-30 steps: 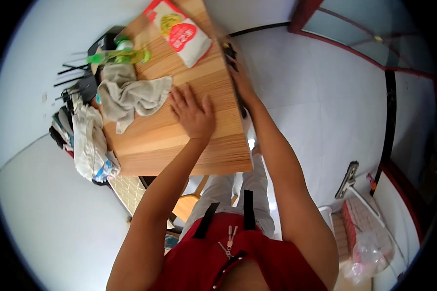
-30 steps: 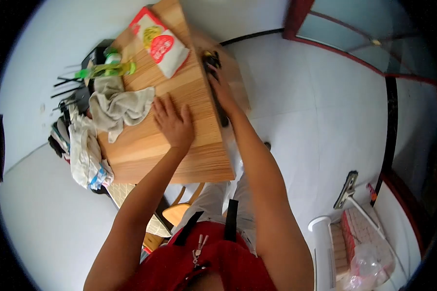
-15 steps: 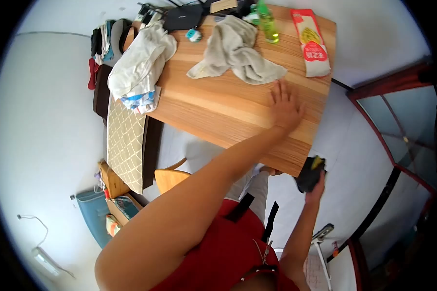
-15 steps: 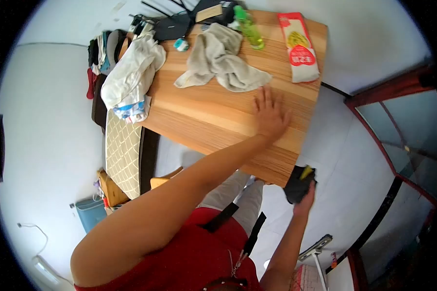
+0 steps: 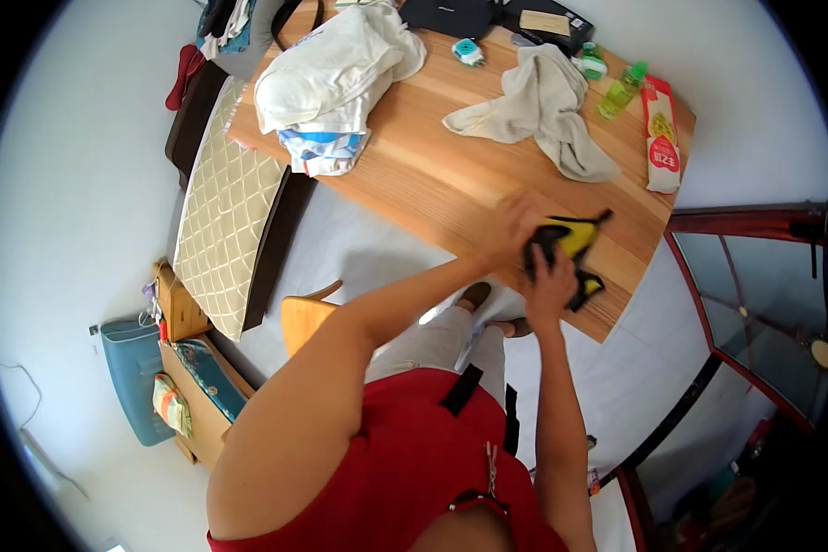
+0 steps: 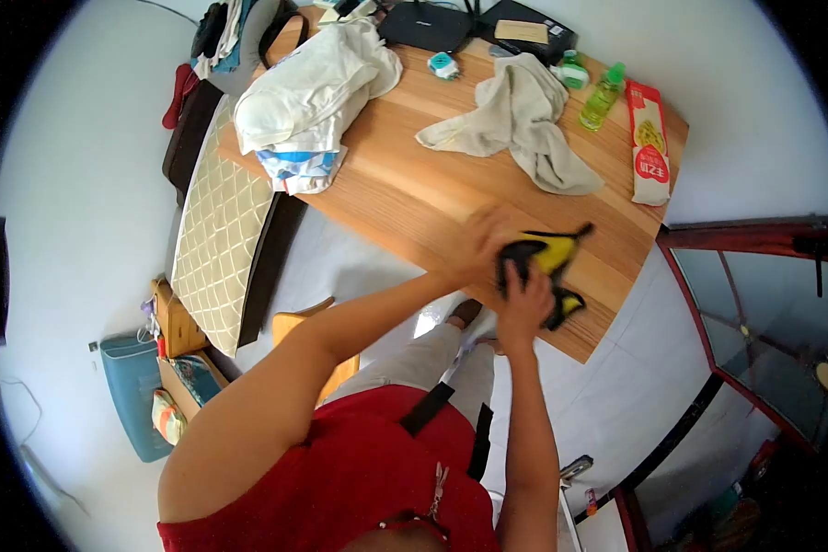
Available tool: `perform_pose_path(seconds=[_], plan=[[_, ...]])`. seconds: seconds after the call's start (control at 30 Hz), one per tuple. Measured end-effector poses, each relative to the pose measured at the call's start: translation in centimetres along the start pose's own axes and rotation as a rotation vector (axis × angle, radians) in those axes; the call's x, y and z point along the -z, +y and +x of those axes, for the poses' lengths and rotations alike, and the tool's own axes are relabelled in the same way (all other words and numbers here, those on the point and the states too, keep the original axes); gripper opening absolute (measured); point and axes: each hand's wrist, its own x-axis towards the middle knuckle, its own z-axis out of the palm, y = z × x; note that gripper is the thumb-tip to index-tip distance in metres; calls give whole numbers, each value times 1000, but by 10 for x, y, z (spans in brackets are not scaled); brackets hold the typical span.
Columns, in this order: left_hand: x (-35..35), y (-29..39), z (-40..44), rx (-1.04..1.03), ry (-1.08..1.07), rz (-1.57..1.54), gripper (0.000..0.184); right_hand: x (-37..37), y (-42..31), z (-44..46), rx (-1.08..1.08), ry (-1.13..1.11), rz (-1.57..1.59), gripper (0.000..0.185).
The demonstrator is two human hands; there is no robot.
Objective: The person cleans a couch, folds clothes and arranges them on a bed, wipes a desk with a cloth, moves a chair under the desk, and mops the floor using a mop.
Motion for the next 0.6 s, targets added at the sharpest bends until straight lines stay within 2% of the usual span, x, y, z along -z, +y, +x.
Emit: perform_pose_path(seconds=[0.13, 0.2, 0.27, 0.33, 0.47, 0.57, 0.6], plan=[[98, -23, -61, 174, 127, 141, 42, -17, -76, 17, 312, -148, 112, 57], [131, -28, -87, 181, 115, 240, 42, -23, -93, 20, 441, -173, 131, 56], [154, -35, -108, 176, 92, 326, 43, -21, -89, 20, 506, -161, 155, 51], [165, -41, -129, 161, 58, 381, 43, -12, -69, 13, 568, -193, 169, 54], [161, -52, -148, 196, 40, 382, 43, 12, -5, -26, 462, -132, 80, 39], [153, -50, -145, 158, 10, 349, 41, 41, 38, -56, 281, -111, -10, 42], [148, -44, -142, 204, -15, 293, 41, 49, 52, -67, 229, -83, -35, 42]])
